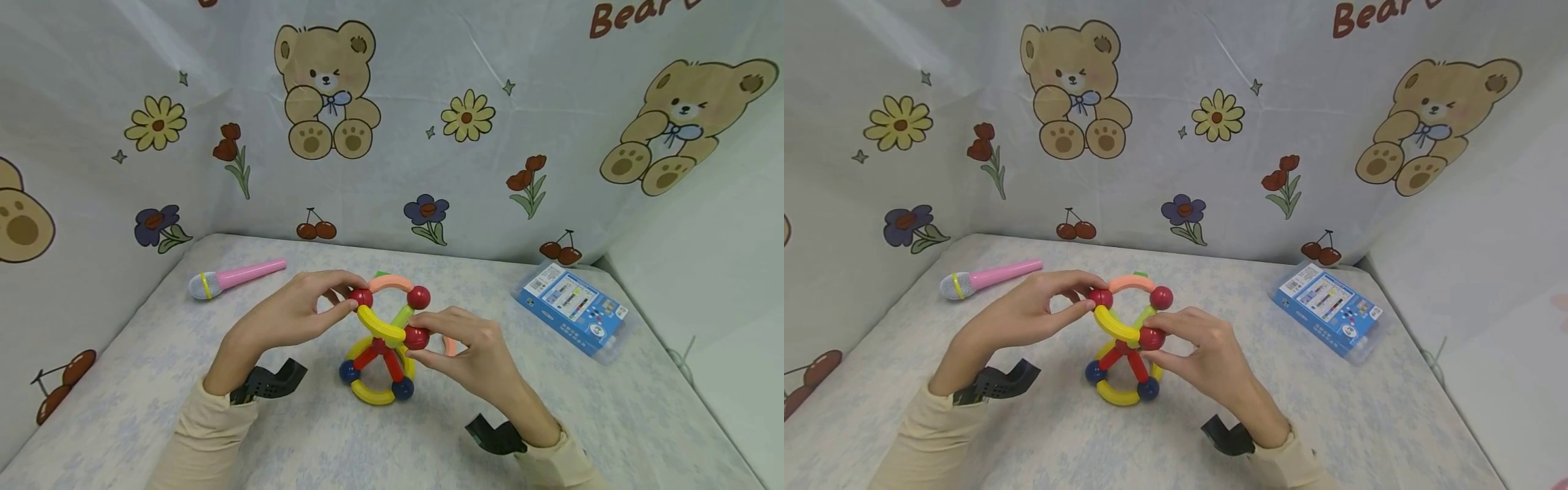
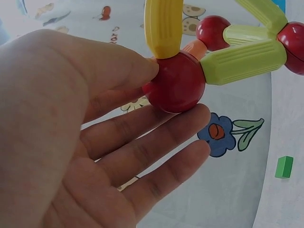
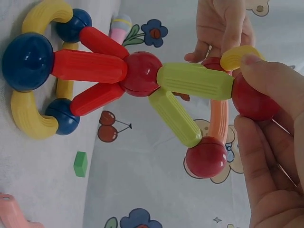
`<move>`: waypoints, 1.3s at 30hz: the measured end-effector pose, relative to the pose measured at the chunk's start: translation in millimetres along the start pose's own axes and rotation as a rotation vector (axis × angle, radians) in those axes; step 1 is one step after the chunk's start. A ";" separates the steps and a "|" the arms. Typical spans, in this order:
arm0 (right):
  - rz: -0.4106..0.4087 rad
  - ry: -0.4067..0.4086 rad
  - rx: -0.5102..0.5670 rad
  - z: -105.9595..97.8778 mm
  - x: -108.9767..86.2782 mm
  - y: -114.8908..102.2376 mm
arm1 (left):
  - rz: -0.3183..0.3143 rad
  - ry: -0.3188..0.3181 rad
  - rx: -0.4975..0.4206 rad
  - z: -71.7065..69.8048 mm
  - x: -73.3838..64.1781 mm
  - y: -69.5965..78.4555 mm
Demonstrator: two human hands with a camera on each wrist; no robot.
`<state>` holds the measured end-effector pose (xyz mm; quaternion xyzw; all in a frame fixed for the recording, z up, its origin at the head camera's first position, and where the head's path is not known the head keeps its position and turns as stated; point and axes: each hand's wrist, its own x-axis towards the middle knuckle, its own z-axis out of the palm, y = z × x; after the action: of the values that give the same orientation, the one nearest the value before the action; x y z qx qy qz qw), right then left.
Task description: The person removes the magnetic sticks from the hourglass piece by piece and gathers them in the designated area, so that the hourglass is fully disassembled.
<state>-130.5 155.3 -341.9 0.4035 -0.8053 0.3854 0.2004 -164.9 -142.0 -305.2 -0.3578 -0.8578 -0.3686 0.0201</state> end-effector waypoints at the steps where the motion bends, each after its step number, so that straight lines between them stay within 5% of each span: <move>1: 0.003 -0.001 0.004 0.0 -0.3 0.4 | 0.001 0.000 0.000 0.0 0.1 0.0; 21: 0.067 -0.009 0.137 0.1 -2.4 5.8 | 0.001 -0.003 -0.007 0.6 -0.1 0.5; 39: 0.061 -0.016 0.118 -3.4 -1.6 9.0 | 0.028 0.001 0.010 2.9 1.7 0.0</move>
<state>-136.8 162.1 -344.9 0.3928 -0.7949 0.4347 0.1578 -165.6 -139.1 -306.8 -0.3693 -0.8544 -0.3644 0.0275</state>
